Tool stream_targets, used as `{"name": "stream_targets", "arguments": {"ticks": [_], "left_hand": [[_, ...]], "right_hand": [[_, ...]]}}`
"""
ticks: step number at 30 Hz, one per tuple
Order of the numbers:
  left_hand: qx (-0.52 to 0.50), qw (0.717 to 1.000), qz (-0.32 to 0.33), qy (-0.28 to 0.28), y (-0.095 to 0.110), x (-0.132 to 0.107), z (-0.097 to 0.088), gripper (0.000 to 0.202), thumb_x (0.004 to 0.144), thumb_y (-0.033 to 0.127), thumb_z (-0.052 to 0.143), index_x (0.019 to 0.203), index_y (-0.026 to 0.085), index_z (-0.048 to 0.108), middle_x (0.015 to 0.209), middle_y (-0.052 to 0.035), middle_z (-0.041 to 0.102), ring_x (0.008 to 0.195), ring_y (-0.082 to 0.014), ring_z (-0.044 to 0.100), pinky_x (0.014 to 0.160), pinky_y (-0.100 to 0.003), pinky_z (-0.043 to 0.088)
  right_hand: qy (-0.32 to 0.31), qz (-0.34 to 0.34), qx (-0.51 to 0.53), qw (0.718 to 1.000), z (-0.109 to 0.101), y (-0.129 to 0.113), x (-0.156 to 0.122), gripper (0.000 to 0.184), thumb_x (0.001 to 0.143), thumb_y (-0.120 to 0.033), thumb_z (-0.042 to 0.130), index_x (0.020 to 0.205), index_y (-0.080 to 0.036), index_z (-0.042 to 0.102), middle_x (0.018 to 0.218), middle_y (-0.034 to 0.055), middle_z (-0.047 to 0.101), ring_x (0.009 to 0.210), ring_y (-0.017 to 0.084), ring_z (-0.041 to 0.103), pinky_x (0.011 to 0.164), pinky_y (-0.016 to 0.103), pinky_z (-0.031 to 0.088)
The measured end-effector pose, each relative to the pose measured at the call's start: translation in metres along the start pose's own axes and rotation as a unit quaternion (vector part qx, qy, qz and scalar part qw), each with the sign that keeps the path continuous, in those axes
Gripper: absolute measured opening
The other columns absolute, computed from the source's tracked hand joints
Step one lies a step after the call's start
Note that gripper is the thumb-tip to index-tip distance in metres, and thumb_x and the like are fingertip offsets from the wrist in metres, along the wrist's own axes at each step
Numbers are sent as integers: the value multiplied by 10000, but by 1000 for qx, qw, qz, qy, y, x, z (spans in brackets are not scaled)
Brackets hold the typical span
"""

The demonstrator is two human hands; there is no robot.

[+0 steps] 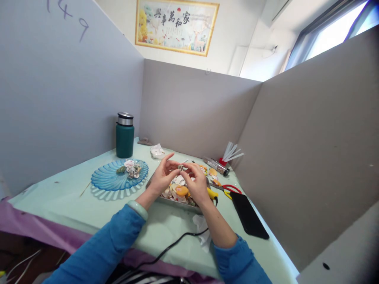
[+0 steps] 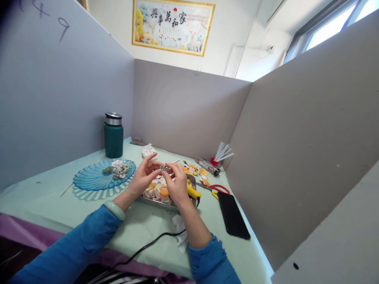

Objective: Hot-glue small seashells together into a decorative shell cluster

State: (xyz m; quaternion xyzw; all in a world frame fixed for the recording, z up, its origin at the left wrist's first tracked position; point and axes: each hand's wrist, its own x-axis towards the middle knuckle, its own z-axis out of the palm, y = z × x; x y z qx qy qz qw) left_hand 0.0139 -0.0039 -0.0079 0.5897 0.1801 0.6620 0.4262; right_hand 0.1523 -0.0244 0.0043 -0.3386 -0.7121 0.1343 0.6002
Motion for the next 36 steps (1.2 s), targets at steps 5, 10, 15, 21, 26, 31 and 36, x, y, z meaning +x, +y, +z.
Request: {"name": "stream_targets", "arguments": {"ticks": [5, 10, 15, 21, 26, 31, 36], "left_hand": [[1, 1000, -6, 3, 0, 0, 0, 602, 738, 207, 688, 1271, 211, 407, 945, -34, 615, 891, -149, 605, 776, -280, 494], [-3, 1000, -13, 8, 1, 0, 0, 598, 734, 206, 690, 1264, 206, 413, 933, -36, 622, 881, -150, 606, 773, -286, 493], [-11, 1000, -20, 14, 3, 0, 1, 610, 721, 200, 697, 1263, 206, 418, 918, -29, 625, 863, -145, 607, 762, -281, 495], [-17, 1000, -18, 12, -1, 1, -1, 609, 718, 213, 700, 1262, 214, 426, 927, -33, 632, 877, -155, 613, 775, -291, 492], [-16, 1000, -12, 7, -4, 1, -2, 616, 724, 220, 698, 1273, 216, 419, 935, -34, 635, 882, -150, 609, 794, -295, 486], [-33, 999, -33, 17, -2, 1, 0, 618, 710, 231, 709, 1262, 212, 431, 922, -32, 623, 871, -153, 608, 771, -295, 498], [-67, 994, -80, 36, -2, 2, -3, 611, 719, 276, 706, 1264, 212, 437, 924, -25, 606, 821, -144, 623, 723, -288, 518]], "right_hand": [[1, -3, -1, 1000, -1, -1, 0, 200, 824, -232, 584, 1009, -215, 659, 997, 65, 591, 809, 174, 578, 684, 301, 492], [-2, 8, 8, 1000, 1, 1, -1, 202, 820, -250, 592, 1007, -217, 663, 995, 64, 598, 800, 173, 576, 687, 298, 491], [-1, 11, 12, 1000, 1, 1, -1, 199, 818, -254, 592, 1000, -219, 662, 980, 63, 597, 782, 172, 576, 682, 303, 492], [-4, 13, 7, 1000, 0, -1, -1, 196, 820, -256, 590, 1000, -223, 663, 978, 63, 600, 789, 175, 572, 690, 306, 493], [-3, 13, 10, 1000, 0, 0, -1, 196, 819, -252, 590, 998, -219, 661, 988, 63, 602, 797, 174, 576, 695, 304, 494], [-8, 16, 6, 1000, 0, 1, 0, 190, 822, -271, 591, 993, -213, 651, 985, 65, 613, 818, 182, 588, 694, 304, 495], [-22, 19, 5, 1000, 0, 1, -1, 360, 809, -268, 608, 1165, -231, 567, 1080, 74, 591, 833, 179, 599, 675, 299, 507]]}}
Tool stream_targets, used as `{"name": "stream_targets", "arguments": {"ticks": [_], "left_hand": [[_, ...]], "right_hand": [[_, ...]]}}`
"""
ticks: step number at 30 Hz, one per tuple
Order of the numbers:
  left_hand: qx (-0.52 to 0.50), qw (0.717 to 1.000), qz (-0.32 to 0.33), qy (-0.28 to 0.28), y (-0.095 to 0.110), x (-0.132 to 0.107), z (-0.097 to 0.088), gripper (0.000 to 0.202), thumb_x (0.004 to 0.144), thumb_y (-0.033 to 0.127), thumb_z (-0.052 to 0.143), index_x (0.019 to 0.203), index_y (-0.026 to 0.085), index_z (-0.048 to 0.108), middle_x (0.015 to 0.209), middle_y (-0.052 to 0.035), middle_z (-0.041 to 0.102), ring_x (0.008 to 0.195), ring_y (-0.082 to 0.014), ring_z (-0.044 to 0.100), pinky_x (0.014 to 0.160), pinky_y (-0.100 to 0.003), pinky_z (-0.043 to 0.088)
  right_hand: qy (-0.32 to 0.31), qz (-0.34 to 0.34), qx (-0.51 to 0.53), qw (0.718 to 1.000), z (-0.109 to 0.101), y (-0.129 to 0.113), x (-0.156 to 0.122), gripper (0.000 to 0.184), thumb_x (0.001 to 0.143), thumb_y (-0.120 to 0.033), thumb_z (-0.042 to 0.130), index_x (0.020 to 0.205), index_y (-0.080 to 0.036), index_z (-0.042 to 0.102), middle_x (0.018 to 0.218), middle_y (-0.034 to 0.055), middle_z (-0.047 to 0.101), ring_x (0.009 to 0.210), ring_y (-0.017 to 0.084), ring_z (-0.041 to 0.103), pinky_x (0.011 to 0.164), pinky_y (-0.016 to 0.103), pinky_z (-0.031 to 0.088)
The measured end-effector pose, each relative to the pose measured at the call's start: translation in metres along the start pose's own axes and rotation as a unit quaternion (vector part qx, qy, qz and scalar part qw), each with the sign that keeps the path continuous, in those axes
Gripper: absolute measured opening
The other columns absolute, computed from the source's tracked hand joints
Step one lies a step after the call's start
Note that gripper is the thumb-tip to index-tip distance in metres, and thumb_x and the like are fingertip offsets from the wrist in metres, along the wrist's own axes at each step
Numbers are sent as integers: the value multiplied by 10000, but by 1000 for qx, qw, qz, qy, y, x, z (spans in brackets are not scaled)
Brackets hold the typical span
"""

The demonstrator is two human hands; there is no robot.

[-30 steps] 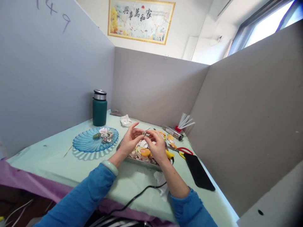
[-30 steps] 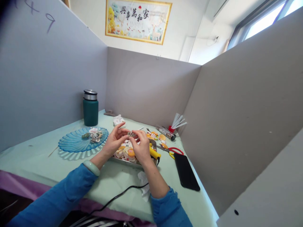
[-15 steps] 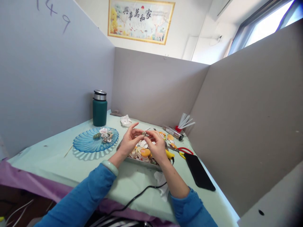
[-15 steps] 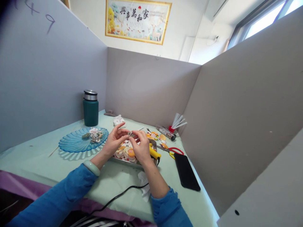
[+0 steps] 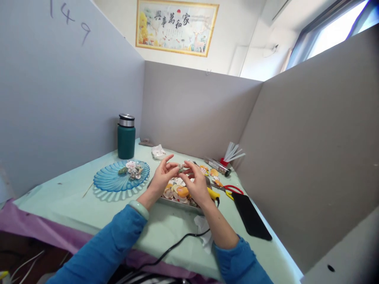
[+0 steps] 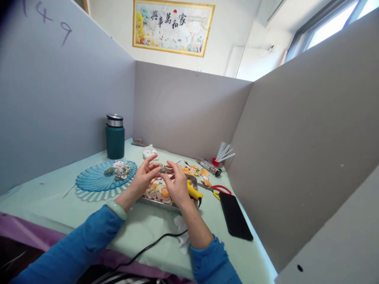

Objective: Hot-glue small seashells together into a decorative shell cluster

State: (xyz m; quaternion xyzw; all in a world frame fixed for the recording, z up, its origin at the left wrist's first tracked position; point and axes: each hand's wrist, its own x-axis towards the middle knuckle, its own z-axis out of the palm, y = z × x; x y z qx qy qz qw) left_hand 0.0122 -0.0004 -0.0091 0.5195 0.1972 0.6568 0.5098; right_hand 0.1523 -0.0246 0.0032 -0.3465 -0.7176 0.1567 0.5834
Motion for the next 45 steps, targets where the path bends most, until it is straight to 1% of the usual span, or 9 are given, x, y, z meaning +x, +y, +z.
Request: {"name": "stream_targets", "arguments": {"ticks": [6, 10, 15, 20, 23, 25, 30, 38, 45], "left_hand": [[-42, 998, -47, -21, 3, 0, -2, 609, 695, 295, 733, 1234, 198, 467, 851, -4, 620, 703, -126, 636, 718, -328, 539], [-47, 997, -60, -22, 4, 0, -2, 594, 708, 283, 725, 1231, 175, 465, 856, -25, 629, 736, -137, 639, 711, -316, 540], [-43, 997, -65, -29, 4, -1, -3, 575, 706, 277, 726, 1218, 176, 484, 852, -24, 630, 751, -138, 636, 698, -293, 534], [-60, 995, -80, -29, 3, 1, -4, 551, 720, 253, 715, 1213, 166, 487, 838, -28, 633, 740, -139, 633, 705, -309, 532], [-79, 993, -86, -25, 3, 2, -5, 541, 721, 238, 714, 1207, 160, 489, 842, -33, 639, 744, -140, 635, 731, -321, 528], [-85, 992, -87, -24, 3, 1, -6, 540, 717, 230, 716, 1204, 160, 494, 831, -25, 638, 744, -135, 631, 732, -309, 524], [-92, 991, -90, -24, 3, 1, -6, 542, 708, 214, 719, 1201, 162, 501, 807, -9, 629, 725, -121, 620, 719, -287, 519], [-92, 991, -91, -23, 5, -1, -5, 547, 695, 204, 727, 1194, 150, 510, 758, 1, 617, 724, -121, 617, 721, -277, 519], [-83, 992, -97, -22, 5, -1, -5, 536, 699, 210, 726, 1189, 150, 519, 750, 4, 613, 717, -117, 617, 717, -274, 520]], "right_hand": [[10, -57, -59, 997, -2, -2, -1, 248, 824, -210, 577, 1067, -239, 617, 1095, 77, 555, 925, 202, 572, 759, 324, 495], [7, -78, -92, 993, -2, -2, -2, 214, 828, -183, 563, 1029, -235, 619, 1090, 77, 548, 1020, 217, 540, 823, 338, 475], [-8, -89, -113, 990, -2, -2, -2, 194, 829, -162, 557, 1002, -236, 604, 1073, 74, 541, 1020, 212, 530, 858, 351, 461], [17, -97, -116, 988, -2, -1, -3, 193, 819, -166, 573, 1002, -226, 589, 1067, 76, 543, 1007, 213, 535, 853, 348, 464], [31, -114, -130, 984, -2, 0, -3, 138, 833, -192, 574, 965, -218, 606, 1046, 81, 545, 1000, 216, 537, 854, 356, 467], [31, -131, -141, 981, -1, 1, -3, 112, 851, -203, 558, 948, -212, 614, 1036, 82, 543, 991, 211, 540, 860, 359, 468], [31, -155, -163, 974, 0, 4, -3, 155, 864, -188, 539, 1000, -204, 612, 1033, 82, 536, 988, 200, 539, 871, 345, 468], [15, -160, -175, 971, -1, 7, -3, 159, 878, -188, 528, 1002, -217, 624, 1049, 79, 524, 962, 191, 542, 851, 342, 475], [16, -163, -180, 970, 0, 7, -3, 148, 883, -198, 525, 990, -223, 624, 1036, 76, 530, 948, 192, 543, 839, 348, 478]]}}
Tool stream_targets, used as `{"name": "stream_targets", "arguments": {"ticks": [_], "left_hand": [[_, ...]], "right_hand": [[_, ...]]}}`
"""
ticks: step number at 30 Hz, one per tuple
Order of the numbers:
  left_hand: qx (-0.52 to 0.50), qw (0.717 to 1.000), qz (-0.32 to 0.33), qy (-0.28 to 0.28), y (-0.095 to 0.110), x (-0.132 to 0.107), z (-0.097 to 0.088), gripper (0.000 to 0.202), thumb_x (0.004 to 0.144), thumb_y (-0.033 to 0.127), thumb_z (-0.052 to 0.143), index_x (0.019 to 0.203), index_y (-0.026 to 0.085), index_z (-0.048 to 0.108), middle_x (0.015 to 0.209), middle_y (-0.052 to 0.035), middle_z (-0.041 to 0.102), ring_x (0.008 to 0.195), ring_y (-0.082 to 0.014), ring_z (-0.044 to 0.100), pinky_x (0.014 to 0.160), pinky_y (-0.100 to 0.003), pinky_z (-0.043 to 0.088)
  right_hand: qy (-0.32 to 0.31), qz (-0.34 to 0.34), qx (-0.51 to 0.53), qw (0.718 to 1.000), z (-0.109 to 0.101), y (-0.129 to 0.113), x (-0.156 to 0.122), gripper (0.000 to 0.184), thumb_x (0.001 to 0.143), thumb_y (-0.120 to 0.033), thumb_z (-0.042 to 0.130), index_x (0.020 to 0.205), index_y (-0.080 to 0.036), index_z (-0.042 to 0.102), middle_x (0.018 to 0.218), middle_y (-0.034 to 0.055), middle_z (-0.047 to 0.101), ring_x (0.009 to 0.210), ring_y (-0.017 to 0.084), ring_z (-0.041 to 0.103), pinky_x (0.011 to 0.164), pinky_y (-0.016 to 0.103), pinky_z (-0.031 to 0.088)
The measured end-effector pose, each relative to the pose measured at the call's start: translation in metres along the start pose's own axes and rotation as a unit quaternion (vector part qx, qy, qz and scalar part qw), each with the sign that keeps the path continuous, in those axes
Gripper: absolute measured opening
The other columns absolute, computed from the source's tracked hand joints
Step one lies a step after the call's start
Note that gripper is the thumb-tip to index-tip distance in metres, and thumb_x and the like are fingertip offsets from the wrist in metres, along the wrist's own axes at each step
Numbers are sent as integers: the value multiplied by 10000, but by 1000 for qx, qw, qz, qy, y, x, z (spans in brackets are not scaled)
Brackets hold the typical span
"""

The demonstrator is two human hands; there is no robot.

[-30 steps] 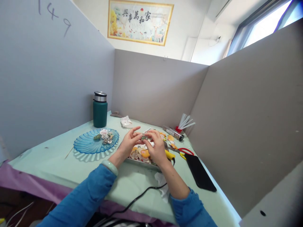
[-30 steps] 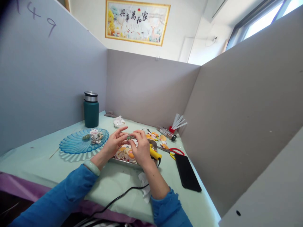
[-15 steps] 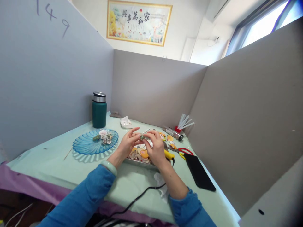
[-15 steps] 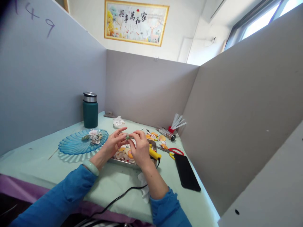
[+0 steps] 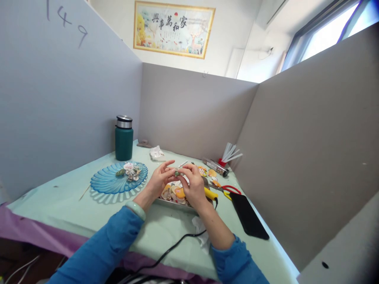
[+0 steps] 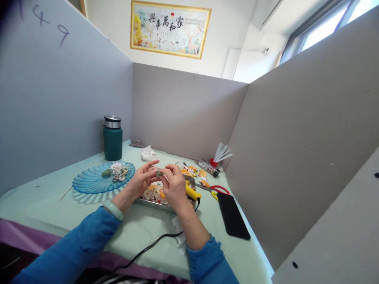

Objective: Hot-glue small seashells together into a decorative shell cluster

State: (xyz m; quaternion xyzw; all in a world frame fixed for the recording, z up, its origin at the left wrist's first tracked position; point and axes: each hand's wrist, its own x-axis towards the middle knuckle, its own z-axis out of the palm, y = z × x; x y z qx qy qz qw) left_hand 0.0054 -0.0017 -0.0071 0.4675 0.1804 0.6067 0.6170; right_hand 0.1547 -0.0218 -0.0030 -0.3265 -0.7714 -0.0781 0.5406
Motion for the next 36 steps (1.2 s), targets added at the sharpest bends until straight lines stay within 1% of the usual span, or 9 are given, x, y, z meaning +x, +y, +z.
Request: {"name": "stream_targets", "arguments": {"ticks": [8, 11, 13, 16, 20, 25, 28, 32, 36], "left_hand": [[-9, 1000, -17, 13, -1, 2, -3, 510, 691, 183, 727, 1159, 148, 527, 786, -15, 654, 715, -125, 638, 704, -270, 526], [-18, 1000, -17, 12, 0, 3, -4, 506, 703, 174, 713, 1167, 147, 514, 817, -35, 672, 731, -137, 652, 716, -285, 531], [-16, 1000, -20, 5, 0, 3, -4, 499, 709, 173, 707, 1168, 148, 511, 846, -50, 679, 751, -149, 659, 724, -298, 534], [-8, 1000, -25, 2, 1, 2, -3, 500, 700, 178, 712, 1158, 146, 513, 858, -52, 680, 735, -150, 658, 711, -305, 539], [9, 999, -28, 21, 1, 3, -1, 521, 669, 184, 735, 1140, 138, 517, 854, -54, 679, 719, -149, 658, 683, -286, 541], [35, 999, 1, 37, 1, 3, 1, 533, 653, 225, 752, 1130, 162, 523, 864, -25, 641, 699, -143, 650, 663, -299, 551], [49, 999, 4, 23, 2, 1, 2, 544, 661, 246, 746, 1150, 171, 520, 896, -26, 620, 720, -145, 647, 675, -306, 550], [80, 997, 10, 8, 2, -3, 4, 580, 649, 247, 752, 1177, 193, 519, 990, -42, 597, 844, -171, 631, 693, -304, 545], [96, 995, 18, 20, -2, -2, 2, 599, 646, 250, 752, 1188, 193, 504, 953, -30, 593, 805, -156, 624, 670, -282, 534]], "right_hand": [[5, -6, -11, 1000, 3, -1, -4, 195, 885, -170, 492, 1053, -212, 584, 1049, 90, 553, 986, 212, 539, 871, 366, 466], [15, 8, -1, 1000, 2, 0, -4, 259, 877, -181, 510, 1132, -201, 546, 1102, 107, 537, 1016, 220, 534, 886, 373, 464], [19, 22, 8, 1000, 2, 0, -3, 276, 869, -185, 526, 1144, -200, 538, 1111, 108, 536, 1015, 219, 537, 881, 370, 466], [14, 27, 26, 999, 1, -2, -1, 208, 863, -161, 528, 1061, -206, 570, 1034, 83, 570, 974, 205, 549, 862, 348, 463], [8, 23, 41, 999, 3, -4, -1, 160, 859, -125, 519, 983, -199, 588, 951, 63, 592, 908, 186, 558, 811, 311, 462], [19, 34, 28, 999, 7, -3, -2, 146, 864, -106, 484, 880, -190, 603, 854, 48, 593, 811, 173, 556, 740, 286, 456], [29, 49, 24, 998, 8, -1, -3, 149, 859, -102, 483, 868, -189, 604, 847, 46, 592, 791, 170, 554, 725, 280, 454], [26, 58, 19, 998, 9, 0, -4, 134, 861, -120, 491, 864, -192, 604, 848, 46, 592, 777, 169, 554, 709, 278, 455], [-4, 40, 2, 999, 11, 0, -6, 113, 863, -139, 508, 863, -197, 605, 841, 43, 601, 784, 177, 557, 714, 286, 452]]}}
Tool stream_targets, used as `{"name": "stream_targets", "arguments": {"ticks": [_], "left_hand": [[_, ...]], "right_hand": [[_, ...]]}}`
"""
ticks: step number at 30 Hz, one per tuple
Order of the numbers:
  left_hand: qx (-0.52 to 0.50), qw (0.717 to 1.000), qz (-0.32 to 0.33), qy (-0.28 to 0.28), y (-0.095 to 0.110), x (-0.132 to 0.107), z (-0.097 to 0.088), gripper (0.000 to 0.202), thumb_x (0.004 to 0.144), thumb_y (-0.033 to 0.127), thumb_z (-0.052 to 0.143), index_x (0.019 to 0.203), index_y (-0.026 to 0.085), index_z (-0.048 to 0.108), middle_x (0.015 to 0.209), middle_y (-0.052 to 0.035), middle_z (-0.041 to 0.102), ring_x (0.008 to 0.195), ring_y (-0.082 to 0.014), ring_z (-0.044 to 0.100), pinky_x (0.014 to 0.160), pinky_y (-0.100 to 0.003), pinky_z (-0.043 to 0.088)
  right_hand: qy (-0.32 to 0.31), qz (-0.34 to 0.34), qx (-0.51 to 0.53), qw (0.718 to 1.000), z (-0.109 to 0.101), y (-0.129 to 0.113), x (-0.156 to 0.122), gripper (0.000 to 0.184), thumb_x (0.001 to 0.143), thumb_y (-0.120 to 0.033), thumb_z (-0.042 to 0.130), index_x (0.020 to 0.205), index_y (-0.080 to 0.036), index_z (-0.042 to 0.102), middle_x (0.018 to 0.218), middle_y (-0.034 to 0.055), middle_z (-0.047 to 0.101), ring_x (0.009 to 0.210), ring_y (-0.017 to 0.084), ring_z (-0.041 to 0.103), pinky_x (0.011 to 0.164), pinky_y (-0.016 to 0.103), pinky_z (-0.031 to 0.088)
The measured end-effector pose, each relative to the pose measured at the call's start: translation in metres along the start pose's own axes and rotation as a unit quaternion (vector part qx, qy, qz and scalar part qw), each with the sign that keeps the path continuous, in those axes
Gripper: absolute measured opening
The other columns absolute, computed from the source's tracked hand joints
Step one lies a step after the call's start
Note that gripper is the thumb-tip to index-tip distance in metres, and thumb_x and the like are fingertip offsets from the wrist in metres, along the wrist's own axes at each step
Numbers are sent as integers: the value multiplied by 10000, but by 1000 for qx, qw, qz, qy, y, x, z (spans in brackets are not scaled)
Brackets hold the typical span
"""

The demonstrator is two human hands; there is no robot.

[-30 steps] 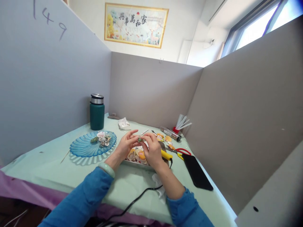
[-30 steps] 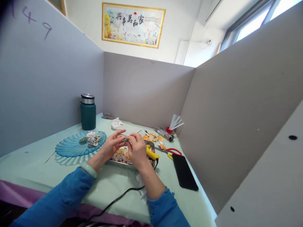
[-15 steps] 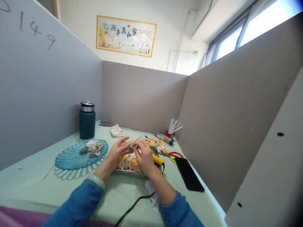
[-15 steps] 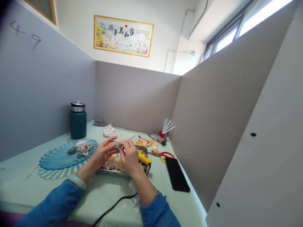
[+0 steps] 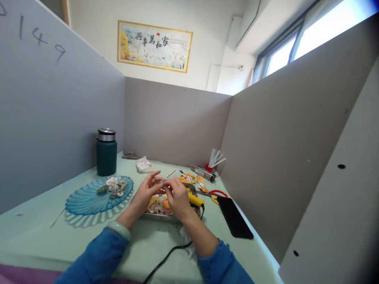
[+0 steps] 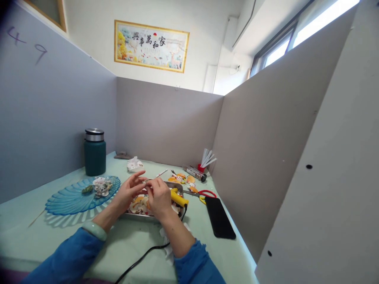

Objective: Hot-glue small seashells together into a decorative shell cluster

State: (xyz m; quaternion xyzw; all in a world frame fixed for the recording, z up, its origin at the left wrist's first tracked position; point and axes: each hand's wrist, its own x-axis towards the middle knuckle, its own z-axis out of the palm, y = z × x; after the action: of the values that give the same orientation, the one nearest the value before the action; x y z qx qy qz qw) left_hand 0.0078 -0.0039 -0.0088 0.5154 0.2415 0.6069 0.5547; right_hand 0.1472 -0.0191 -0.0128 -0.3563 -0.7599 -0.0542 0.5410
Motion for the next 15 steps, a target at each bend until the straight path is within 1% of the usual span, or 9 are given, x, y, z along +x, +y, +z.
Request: {"name": "stream_targets", "arguments": {"ticks": [2, 5, 8, 10, 12, 15], "left_hand": [[-3, 1000, -4, 3, -1, 1, 0, 599, 649, 253, 747, 1189, 183, 497, 940, -32, 601, 783, -151, 625, 663, -274, 527], [-7, 1000, -8, 10, 0, 1, 1, 605, 637, 239, 748, 1183, 170, 496, 924, -35, 617, 770, -151, 627, 666, -272, 518], [-9, 1000, -10, 24, 2, 0, 3, 612, 615, 218, 752, 1169, 159, 497, 894, -26, 627, 712, -135, 622, 649, -265, 509], [-11, 1000, -10, 24, 3, 0, 4, 619, 602, 202, 755, 1161, 152, 494, 867, -18, 629, 681, -128, 618, 634, -259, 503], [-8, 1000, -7, 20, 3, 0, 3, 620, 606, 191, 748, 1166, 148, 486, 857, -19, 633, 684, -131, 622, 633, -256, 500], [-1, 1000, 0, 25, 1, 1, 1, 620, 617, 188, 737, 1177, 146, 476, 865, -31, 640, 705, -140, 629, 644, -263, 502]], "right_hand": [[-9, -5, -11, 1000, 1, 0, -1, 105, 864, -146, 517, 884, -199, 606, 851, 44, 609, 802, 183, 561, 732, 295, 451], [-13, -4, -18, 1000, 0, -1, -2, 124, 862, -164, 531, 961, -197, 597, 897, 53, 616, 827, 189, 563, 751, 304, 455], [-13, 0, -22, 1000, -2, -3, -2, 211, 846, -171, 548, 1055, -190, 574, 966, 68, 597, 869, 197, 558, 782, 320, 461], [-17, -4, -20, 1000, -3, -5, -1, 261, 834, -165, 555, 1094, -188, 563, 1003, 78, 577, 918, 206, 549, 823, 338, 460], [-27, -11, -17, 999, -4, -6, 0, 287, 829, -157, 551, 1114, -191, 560, 1025, 85, 560, 951, 213, 542, 852, 351, 457], [-42, -15, -15, 999, -6, -7, 0, 297, 832, -149, 538, 1125, -194, 561, 1033, 88, 548, 949, 212, 542, 853, 352, 461]]}}
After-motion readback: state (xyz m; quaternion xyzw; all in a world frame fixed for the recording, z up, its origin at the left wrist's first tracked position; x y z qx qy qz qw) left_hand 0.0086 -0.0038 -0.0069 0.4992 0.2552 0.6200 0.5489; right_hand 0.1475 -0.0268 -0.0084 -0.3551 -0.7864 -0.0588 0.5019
